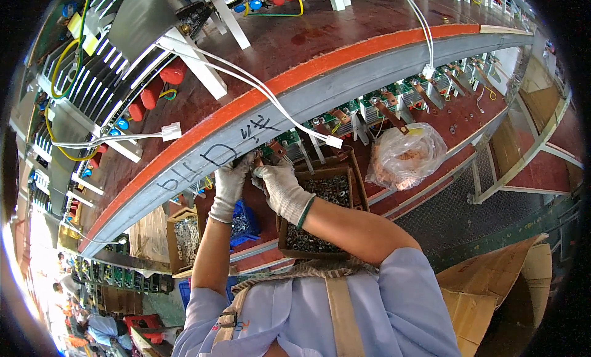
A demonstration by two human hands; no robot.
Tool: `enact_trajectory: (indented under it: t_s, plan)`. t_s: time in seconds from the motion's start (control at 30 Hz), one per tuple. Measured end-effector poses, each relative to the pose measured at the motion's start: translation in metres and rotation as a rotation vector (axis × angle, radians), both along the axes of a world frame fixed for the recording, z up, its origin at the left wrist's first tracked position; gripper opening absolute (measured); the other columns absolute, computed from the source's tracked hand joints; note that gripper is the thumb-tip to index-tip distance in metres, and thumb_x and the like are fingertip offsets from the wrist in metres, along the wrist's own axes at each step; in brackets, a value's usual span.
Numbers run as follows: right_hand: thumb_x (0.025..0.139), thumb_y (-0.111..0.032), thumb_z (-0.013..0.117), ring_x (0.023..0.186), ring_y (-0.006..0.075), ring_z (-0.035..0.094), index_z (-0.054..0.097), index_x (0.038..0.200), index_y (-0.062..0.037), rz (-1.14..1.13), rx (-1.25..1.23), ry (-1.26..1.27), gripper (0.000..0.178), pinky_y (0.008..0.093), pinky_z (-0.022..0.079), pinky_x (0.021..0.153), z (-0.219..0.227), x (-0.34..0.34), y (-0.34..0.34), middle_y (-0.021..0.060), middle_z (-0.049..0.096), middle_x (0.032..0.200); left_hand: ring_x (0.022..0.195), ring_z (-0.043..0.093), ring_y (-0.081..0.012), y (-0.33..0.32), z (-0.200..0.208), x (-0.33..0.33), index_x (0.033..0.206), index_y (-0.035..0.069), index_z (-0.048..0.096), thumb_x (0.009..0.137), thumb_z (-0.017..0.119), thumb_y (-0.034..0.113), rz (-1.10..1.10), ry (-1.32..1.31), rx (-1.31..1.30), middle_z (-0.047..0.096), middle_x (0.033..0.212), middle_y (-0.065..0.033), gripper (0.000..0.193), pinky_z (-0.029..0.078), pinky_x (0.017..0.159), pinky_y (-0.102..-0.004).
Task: The person assembles an electronic component by connecting wires to a circuit board and securing it with screws using a screwdriver.
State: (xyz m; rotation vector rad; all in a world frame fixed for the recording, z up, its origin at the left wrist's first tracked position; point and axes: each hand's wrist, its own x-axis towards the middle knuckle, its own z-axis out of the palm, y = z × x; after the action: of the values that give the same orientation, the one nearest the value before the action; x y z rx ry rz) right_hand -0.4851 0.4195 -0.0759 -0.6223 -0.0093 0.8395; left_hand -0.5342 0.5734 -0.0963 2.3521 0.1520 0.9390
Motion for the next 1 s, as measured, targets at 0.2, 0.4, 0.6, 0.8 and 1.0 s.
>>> enact_trajectory:
  t_s: [0.2, 0.4, 0.6, 0.8, 1.0]
  plan:
    - [0.082, 0.002, 0.059, 0.073, 0.0163, 0.062, 0.056, 0.097, -0.0068, 0.006, 0.048, -0.048, 0.017, 0.0261, 0.054, 0.065, -0.003, 0.001, 0.000, 0.0058, 0.063, 0.086, 0.087, 0.059, -0.0141, 0.002, -0.003, 0.002, 0.106, 0.000, 0.062, 0.079, 0.070, 0.002, -0.015, 0.022, 0.013, 0.065, 0.100, -0.0068, 0.028, 0.048, 0.077, -0.0274]
    - [0.083, -0.001, 0.060, 0.073, 0.0158, 0.062, 0.055, 0.099, -0.0093, -0.029, 0.014, -0.007, 0.019, 0.0261, 0.054, 0.065, 0.008, -0.002, -0.004, 0.0043, 0.063, 0.086, 0.088, 0.059, -0.0164, -0.019, 0.009, 0.006, 0.105, 0.000, 0.061, 0.077, 0.072, 0.002, 0.061, -0.056, -0.179, 0.064, 0.100, -0.0076, 0.029, 0.049, 0.079, -0.0291]
    - [0.082, 0.001, 0.060, 0.074, 0.0157, 0.062, 0.055, 0.098, -0.0086, 0.031, 0.016, -0.047, 0.019, 0.0280, 0.054, 0.066, -0.006, 0.003, -0.001, 0.0043, 0.062, 0.085, 0.090, 0.060, -0.0178, -0.007, 0.005, -0.001, 0.104, -0.001, 0.061, 0.079, 0.069, 0.001, -0.139, -0.038, -0.531, 0.065, 0.101, -0.0085, 0.026, 0.049, 0.080, -0.0290]
    - [0.081, 0.003, 0.058, 0.073, 0.0165, 0.062, 0.056, 0.095, -0.0072, 0.009, 0.011, -0.069, 0.017, 0.0282, 0.054, 0.065, -0.007, 0.005, -0.005, 0.0049, 0.062, 0.085, 0.091, 0.061, -0.0181, -0.010, 0.000, 0.003, 0.103, -0.002, 0.061, 0.079, 0.070, 0.001, -0.004, -0.020, 0.171, 0.065, 0.100, -0.0096, 0.026, 0.049, 0.080, -0.0303]
    - [0.082, 0.001, 0.058, 0.070, 0.0167, 0.062, 0.057, 0.094, -0.0071, 0.028, -0.003, -0.079, 0.015, 0.0274, 0.053, 0.060, 0.006, 0.002, -0.013, 0.0053, 0.062, 0.083, 0.090, 0.062, -0.0213, -0.021, 0.010, 0.001, 0.105, -0.001, 0.061, 0.080, 0.070, 0.008, 0.030, -0.111, 0.005, 0.065, 0.099, -0.0110, 0.027, 0.049, 0.079, -0.0330]
